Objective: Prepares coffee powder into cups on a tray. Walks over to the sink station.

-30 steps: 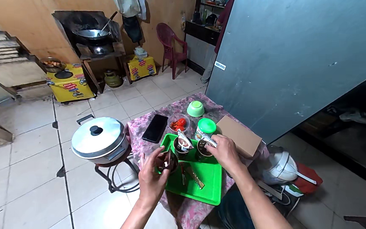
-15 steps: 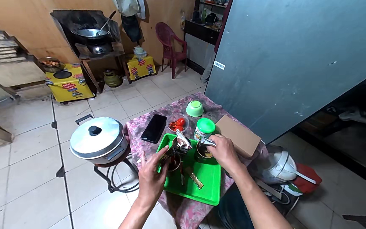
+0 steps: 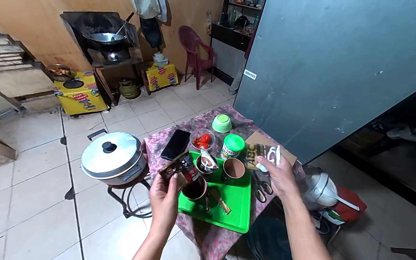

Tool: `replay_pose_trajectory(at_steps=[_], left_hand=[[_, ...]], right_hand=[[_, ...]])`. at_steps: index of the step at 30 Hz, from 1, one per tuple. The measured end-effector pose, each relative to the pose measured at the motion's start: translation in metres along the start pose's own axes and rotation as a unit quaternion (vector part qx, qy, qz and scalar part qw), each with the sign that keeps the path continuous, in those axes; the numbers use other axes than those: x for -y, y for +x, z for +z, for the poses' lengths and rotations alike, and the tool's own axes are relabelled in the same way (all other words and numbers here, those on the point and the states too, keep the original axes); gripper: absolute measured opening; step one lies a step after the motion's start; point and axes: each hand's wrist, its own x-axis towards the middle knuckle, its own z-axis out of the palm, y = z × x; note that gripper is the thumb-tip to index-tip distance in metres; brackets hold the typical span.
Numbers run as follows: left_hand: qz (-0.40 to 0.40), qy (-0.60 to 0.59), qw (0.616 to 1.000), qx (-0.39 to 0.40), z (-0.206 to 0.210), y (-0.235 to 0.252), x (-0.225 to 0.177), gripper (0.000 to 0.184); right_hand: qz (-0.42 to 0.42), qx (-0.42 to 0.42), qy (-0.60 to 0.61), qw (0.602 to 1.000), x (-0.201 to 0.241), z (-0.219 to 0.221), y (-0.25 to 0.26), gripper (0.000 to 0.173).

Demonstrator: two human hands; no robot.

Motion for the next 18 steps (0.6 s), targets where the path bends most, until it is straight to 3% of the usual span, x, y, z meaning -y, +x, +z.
replay_pose_trajectory(at_steps=[2, 5, 8, 11, 13, 15, 18], left_hand=[[-0.069, -0.063, 0.995, -0.017, -0.003, -0.002, -0.02, 0.031], [-0.156, -0.071, 0.984, 0.043, -0.013, -0.019, -0.045, 0.036], [-0.258, -0.069, 0.952, 0.147, -0.015, -0.049, -0.061, 0.033], [-0.382, -0.135, 0.897, 0.18, -0.016, -0.074, -0.068, 0.055], [-0.362, -0.157, 0.897, 0.2, -0.02, -0.085, -0.053, 0.038], [-0.342, -0.152, 0.907, 0.195, -0.024, -0.09, -0.043, 0.021], [-0.347, -0.147, 0.912, 0.16, -0.028, -0.093, -0.042, 0.019]], right_hand=[[0.051, 0.03, 0.134, 0.989, 0.004, -0.003, -0.015, 0.041], [0.082, 0.15, 0.183, 0.968, 0.019, 0.01, -0.05, 0.049], [0.031, 0.317, 0.078, 0.945, 0.035, 0.036, -0.078, 0.068], [-0.046, 0.428, -0.166, 0.887, 0.038, 0.057, -0.094, 0.088], [-0.086, 0.435, -0.288, 0.849, 0.041, 0.064, -0.101, 0.099], [-0.125, 0.398, -0.324, 0.849, 0.046, 0.063, -0.099, 0.097], [-0.207, 0.238, -0.308, 0.897, 0.049, 0.069, -0.068, 0.063]])
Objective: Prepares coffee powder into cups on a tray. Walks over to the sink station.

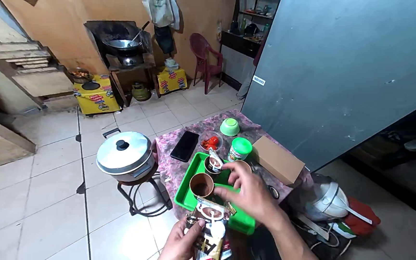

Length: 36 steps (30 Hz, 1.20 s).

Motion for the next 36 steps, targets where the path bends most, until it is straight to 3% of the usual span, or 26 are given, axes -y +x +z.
replay_pose_trajectory(at_steps=[2, 6, 9, 18, 21, 24, 26, 28, 30, 34, 36], left_hand=[[-0.001, 0.002, 1.0, -0.011, -0.003, -0.003, 0.001, 0.021], [-0.008, 0.01, 1.0, -0.008, -0.009, -0.014, 0.004, 0.021], [-0.011, 0.016, 1.0, -0.013, -0.018, -0.022, 0.007, 0.022], [-0.017, 0.008, 0.999, -0.033, -0.029, -0.033, 0.01, 0.024], [-0.016, 0.004, 1.0, -0.025, -0.03, -0.029, 0.012, 0.024], [-0.018, -0.003, 1.0, -0.022, -0.03, -0.027, 0.017, 0.025], [-0.021, -0.007, 1.0, -0.022, -0.027, -0.025, 0.019, 0.025], [-0.02, -0.007, 1.0, -0.014, -0.023, -0.024, 0.021, 0.025], [-0.022, -0.006, 1.0, -0.004, -0.019, -0.022, 0.022, 0.026], [-0.039, -0.005, 0.999, 0.017, -0.008, -0.019, 0.025, 0.025], [-0.043, 0.002, 0.999, 0.028, -0.003, -0.018, 0.024, 0.025]], right_hand=[[0.008, -0.074, -0.069, 0.995, -0.008, 0.006, 0.03, 0.05], [0.045, -0.014, -0.164, 0.985, -0.015, 0.03, 0.071, 0.042], [0.028, -0.044, -0.141, 0.989, -0.01, 0.021, 0.074, 0.03], [0.027, -0.046, -0.176, 0.983, -0.005, 0.011, 0.073, 0.027], [0.06, -0.064, -0.134, 0.987, -0.011, 0.002, 0.071, 0.027], [0.095, -0.103, 0.06, 0.988, -0.035, -0.008, 0.051, 0.025], [0.148, -0.103, 0.271, 0.946, -0.049, -0.012, 0.023, 0.025], [0.194, -0.076, 0.482, 0.851, -0.058, -0.012, -0.007, 0.031], [0.183, -0.046, 0.631, 0.753, -0.064, 0.0, -0.042, 0.042], [0.105, 0.062, 0.765, 0.632, -0.068, 0.024, -0.078, 0.05], [0.095, 0.075, 0.784, 0.609, -0.066, 0.028, -0.083, 0.046]])
